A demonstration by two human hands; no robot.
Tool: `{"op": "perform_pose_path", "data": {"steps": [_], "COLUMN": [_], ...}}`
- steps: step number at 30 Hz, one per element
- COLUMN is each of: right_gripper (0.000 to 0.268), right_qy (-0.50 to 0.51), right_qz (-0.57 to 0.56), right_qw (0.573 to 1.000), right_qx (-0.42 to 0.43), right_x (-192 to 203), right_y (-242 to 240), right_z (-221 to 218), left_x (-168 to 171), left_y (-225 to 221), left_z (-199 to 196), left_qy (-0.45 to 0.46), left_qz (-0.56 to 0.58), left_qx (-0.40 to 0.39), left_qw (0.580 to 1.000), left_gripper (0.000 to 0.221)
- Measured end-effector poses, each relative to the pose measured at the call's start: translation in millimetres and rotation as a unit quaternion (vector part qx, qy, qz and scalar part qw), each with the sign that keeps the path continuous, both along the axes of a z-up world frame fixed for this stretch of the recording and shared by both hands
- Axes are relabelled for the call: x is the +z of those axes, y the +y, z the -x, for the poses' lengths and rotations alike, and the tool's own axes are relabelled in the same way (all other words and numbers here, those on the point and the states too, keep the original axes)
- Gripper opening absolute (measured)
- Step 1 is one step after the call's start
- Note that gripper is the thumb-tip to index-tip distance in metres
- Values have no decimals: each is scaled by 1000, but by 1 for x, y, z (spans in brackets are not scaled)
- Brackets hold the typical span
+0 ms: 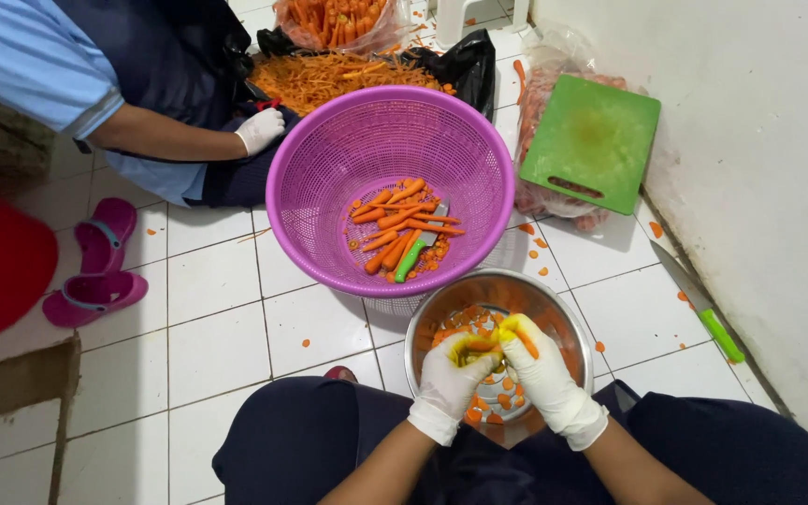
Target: A person sitting on the floor is slicing carrots into a metal bowl using a knife.
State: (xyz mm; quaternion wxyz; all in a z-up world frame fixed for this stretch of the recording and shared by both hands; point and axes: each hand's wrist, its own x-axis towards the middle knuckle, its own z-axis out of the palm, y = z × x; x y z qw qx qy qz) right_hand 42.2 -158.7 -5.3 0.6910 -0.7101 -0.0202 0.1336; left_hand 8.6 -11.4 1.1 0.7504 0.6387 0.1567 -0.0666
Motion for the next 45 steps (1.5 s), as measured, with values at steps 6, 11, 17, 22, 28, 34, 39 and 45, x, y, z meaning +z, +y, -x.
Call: {"op": "perform_pose_path", "data": {"steps": [6,11,17,22,28,34,39,45], "right_gripper": [40,36,20,31,21,23,36,19], "right_qy": [101,110,118,108,118,144,144,123], "right_qz": [-164,-136,-152,-183,-152,-181,-173,-99], "right_qw": [978,983,981,974,980,972,972,987], "right_qx": [73,62,19,84,52,42,69,24], "right_x": [19,0,-5,9,-16,11,4,-7], "right_y": [-5,-5,-4,-5,-4,-2,-2,2], "right_z": [2,3,-2,1,-2,0,3,0], "left_x": [-2,-10,6,-16,0,-4,-15,-12], "left_y": [7,4,1,6,4,4,5,2], "left_z": [-6,-5,-2,-9,-4,-8,-10,-6], "left_qy": [-29,-32,-14,-22,-21,-12,-31,-27], "left_qz": [62,81,1,92,12,-10,18,-42], "left_qx": [46,48,23,57,26,26,44,9], "left_qw": [997,995,1000,994,999,1000,998,999], "left_gripper": [19,20,20,18,17,18,17,21]}}
